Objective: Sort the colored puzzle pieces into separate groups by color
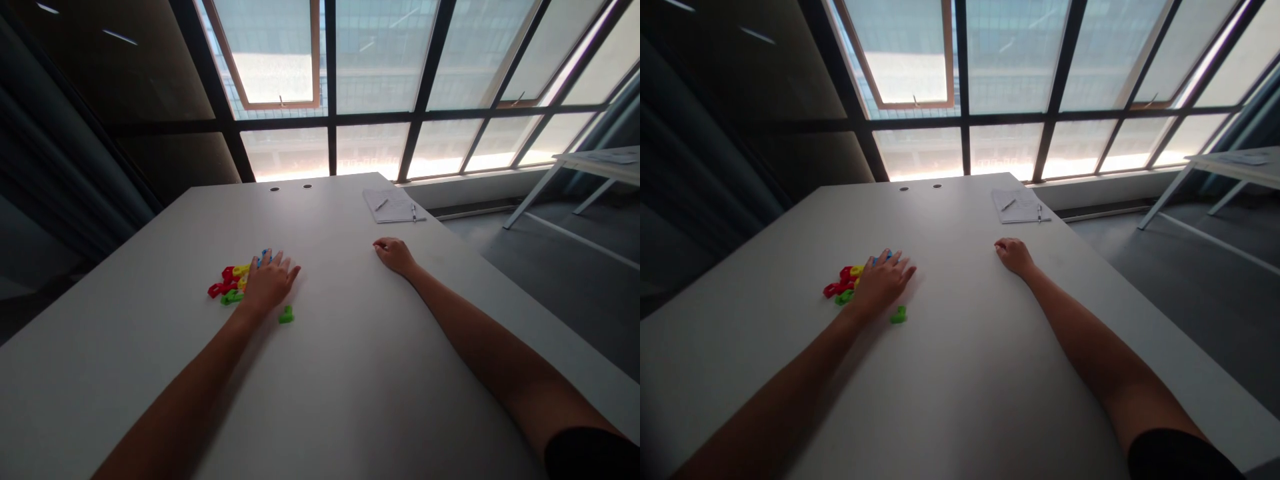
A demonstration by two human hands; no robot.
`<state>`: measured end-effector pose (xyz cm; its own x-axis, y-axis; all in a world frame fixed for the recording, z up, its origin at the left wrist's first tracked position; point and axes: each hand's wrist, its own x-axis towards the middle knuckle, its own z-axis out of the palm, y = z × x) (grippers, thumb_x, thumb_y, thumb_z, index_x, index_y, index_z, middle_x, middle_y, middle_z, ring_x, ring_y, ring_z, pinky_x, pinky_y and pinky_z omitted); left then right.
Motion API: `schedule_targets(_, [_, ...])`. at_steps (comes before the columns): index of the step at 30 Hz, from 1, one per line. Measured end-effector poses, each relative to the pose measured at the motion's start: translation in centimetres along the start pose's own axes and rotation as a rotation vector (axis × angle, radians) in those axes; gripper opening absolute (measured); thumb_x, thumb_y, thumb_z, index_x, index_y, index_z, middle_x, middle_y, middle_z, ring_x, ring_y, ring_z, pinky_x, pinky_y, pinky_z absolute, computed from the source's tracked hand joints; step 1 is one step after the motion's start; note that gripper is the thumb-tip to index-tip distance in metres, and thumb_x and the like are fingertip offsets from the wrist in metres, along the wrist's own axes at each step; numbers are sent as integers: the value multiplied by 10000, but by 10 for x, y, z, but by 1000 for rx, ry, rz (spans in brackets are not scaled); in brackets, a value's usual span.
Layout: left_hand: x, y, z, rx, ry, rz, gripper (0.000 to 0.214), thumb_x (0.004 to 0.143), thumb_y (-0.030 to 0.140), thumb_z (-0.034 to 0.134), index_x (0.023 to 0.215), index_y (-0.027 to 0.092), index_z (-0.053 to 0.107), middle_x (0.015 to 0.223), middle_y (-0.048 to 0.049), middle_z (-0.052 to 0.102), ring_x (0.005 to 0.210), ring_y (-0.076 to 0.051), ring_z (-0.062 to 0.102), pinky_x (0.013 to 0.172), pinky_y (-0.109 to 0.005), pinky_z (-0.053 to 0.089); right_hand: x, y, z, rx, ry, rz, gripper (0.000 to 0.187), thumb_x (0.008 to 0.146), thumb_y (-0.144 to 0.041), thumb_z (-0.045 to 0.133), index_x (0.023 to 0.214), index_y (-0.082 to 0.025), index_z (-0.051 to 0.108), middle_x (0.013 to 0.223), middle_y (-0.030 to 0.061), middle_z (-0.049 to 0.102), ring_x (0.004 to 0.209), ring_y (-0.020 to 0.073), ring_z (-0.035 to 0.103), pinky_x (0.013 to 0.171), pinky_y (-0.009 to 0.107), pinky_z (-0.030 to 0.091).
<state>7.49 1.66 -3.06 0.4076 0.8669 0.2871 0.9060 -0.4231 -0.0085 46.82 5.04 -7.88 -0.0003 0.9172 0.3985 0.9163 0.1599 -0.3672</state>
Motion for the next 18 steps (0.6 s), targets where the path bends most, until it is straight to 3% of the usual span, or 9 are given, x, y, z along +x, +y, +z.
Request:
schedule_targets(3, [-16,30,-2,-49,31,140,604,1104,551,337,1470,181,645,1556,-161,593,1551,-386,397,1264,-634,296,0,0,0,-18,-4,-8,248,972,-227,594,1080,-186,814,1072,99,810,1013,251,721,966,341,511])
schedule_targets(5, [-25,38,2,-50,3,225,591,1095,560,375,1492,205,630,1569,-144,586,1555,-368,400,1281,-622,279,-1,-1,0,-26,-9,-13,247,973,-223,592,1079,-193,812,1071,93,808,1014,250,716,968,343,509])
schedule_targets(12, [-26,4,3,41,72,108,494,1070,486,485,1401,190,702,1537,-191,603,1539,-422,410,1273,-700,218,-2,2,2,-28,-5,-39,238,971,-217,593,1072,-188,807,1069,91,799,1009,242,700,975,336,493])
schedule_targets(15, [-32,16,1,-18,107,179,492,1071,469,497,1409,169,694,1547,-193,593,1542,-410,410,1284,-678,239,-3,2,1,-39,-16,-47,239,977,-216,587,1075,-185,802,1071,90,793,1008,241,692,977,335,485])
schedule_targets(18, [-43,40,7,-163,50,361,495,1077,483,503,1455,204,659,1568,-139,587,1535,-358,441,1294,-612,305,-5,-4,-2,-87,-34,-62,241,989,-219,577,1081,-174,795,1068,101,781,1018,249,677,991,340,476])
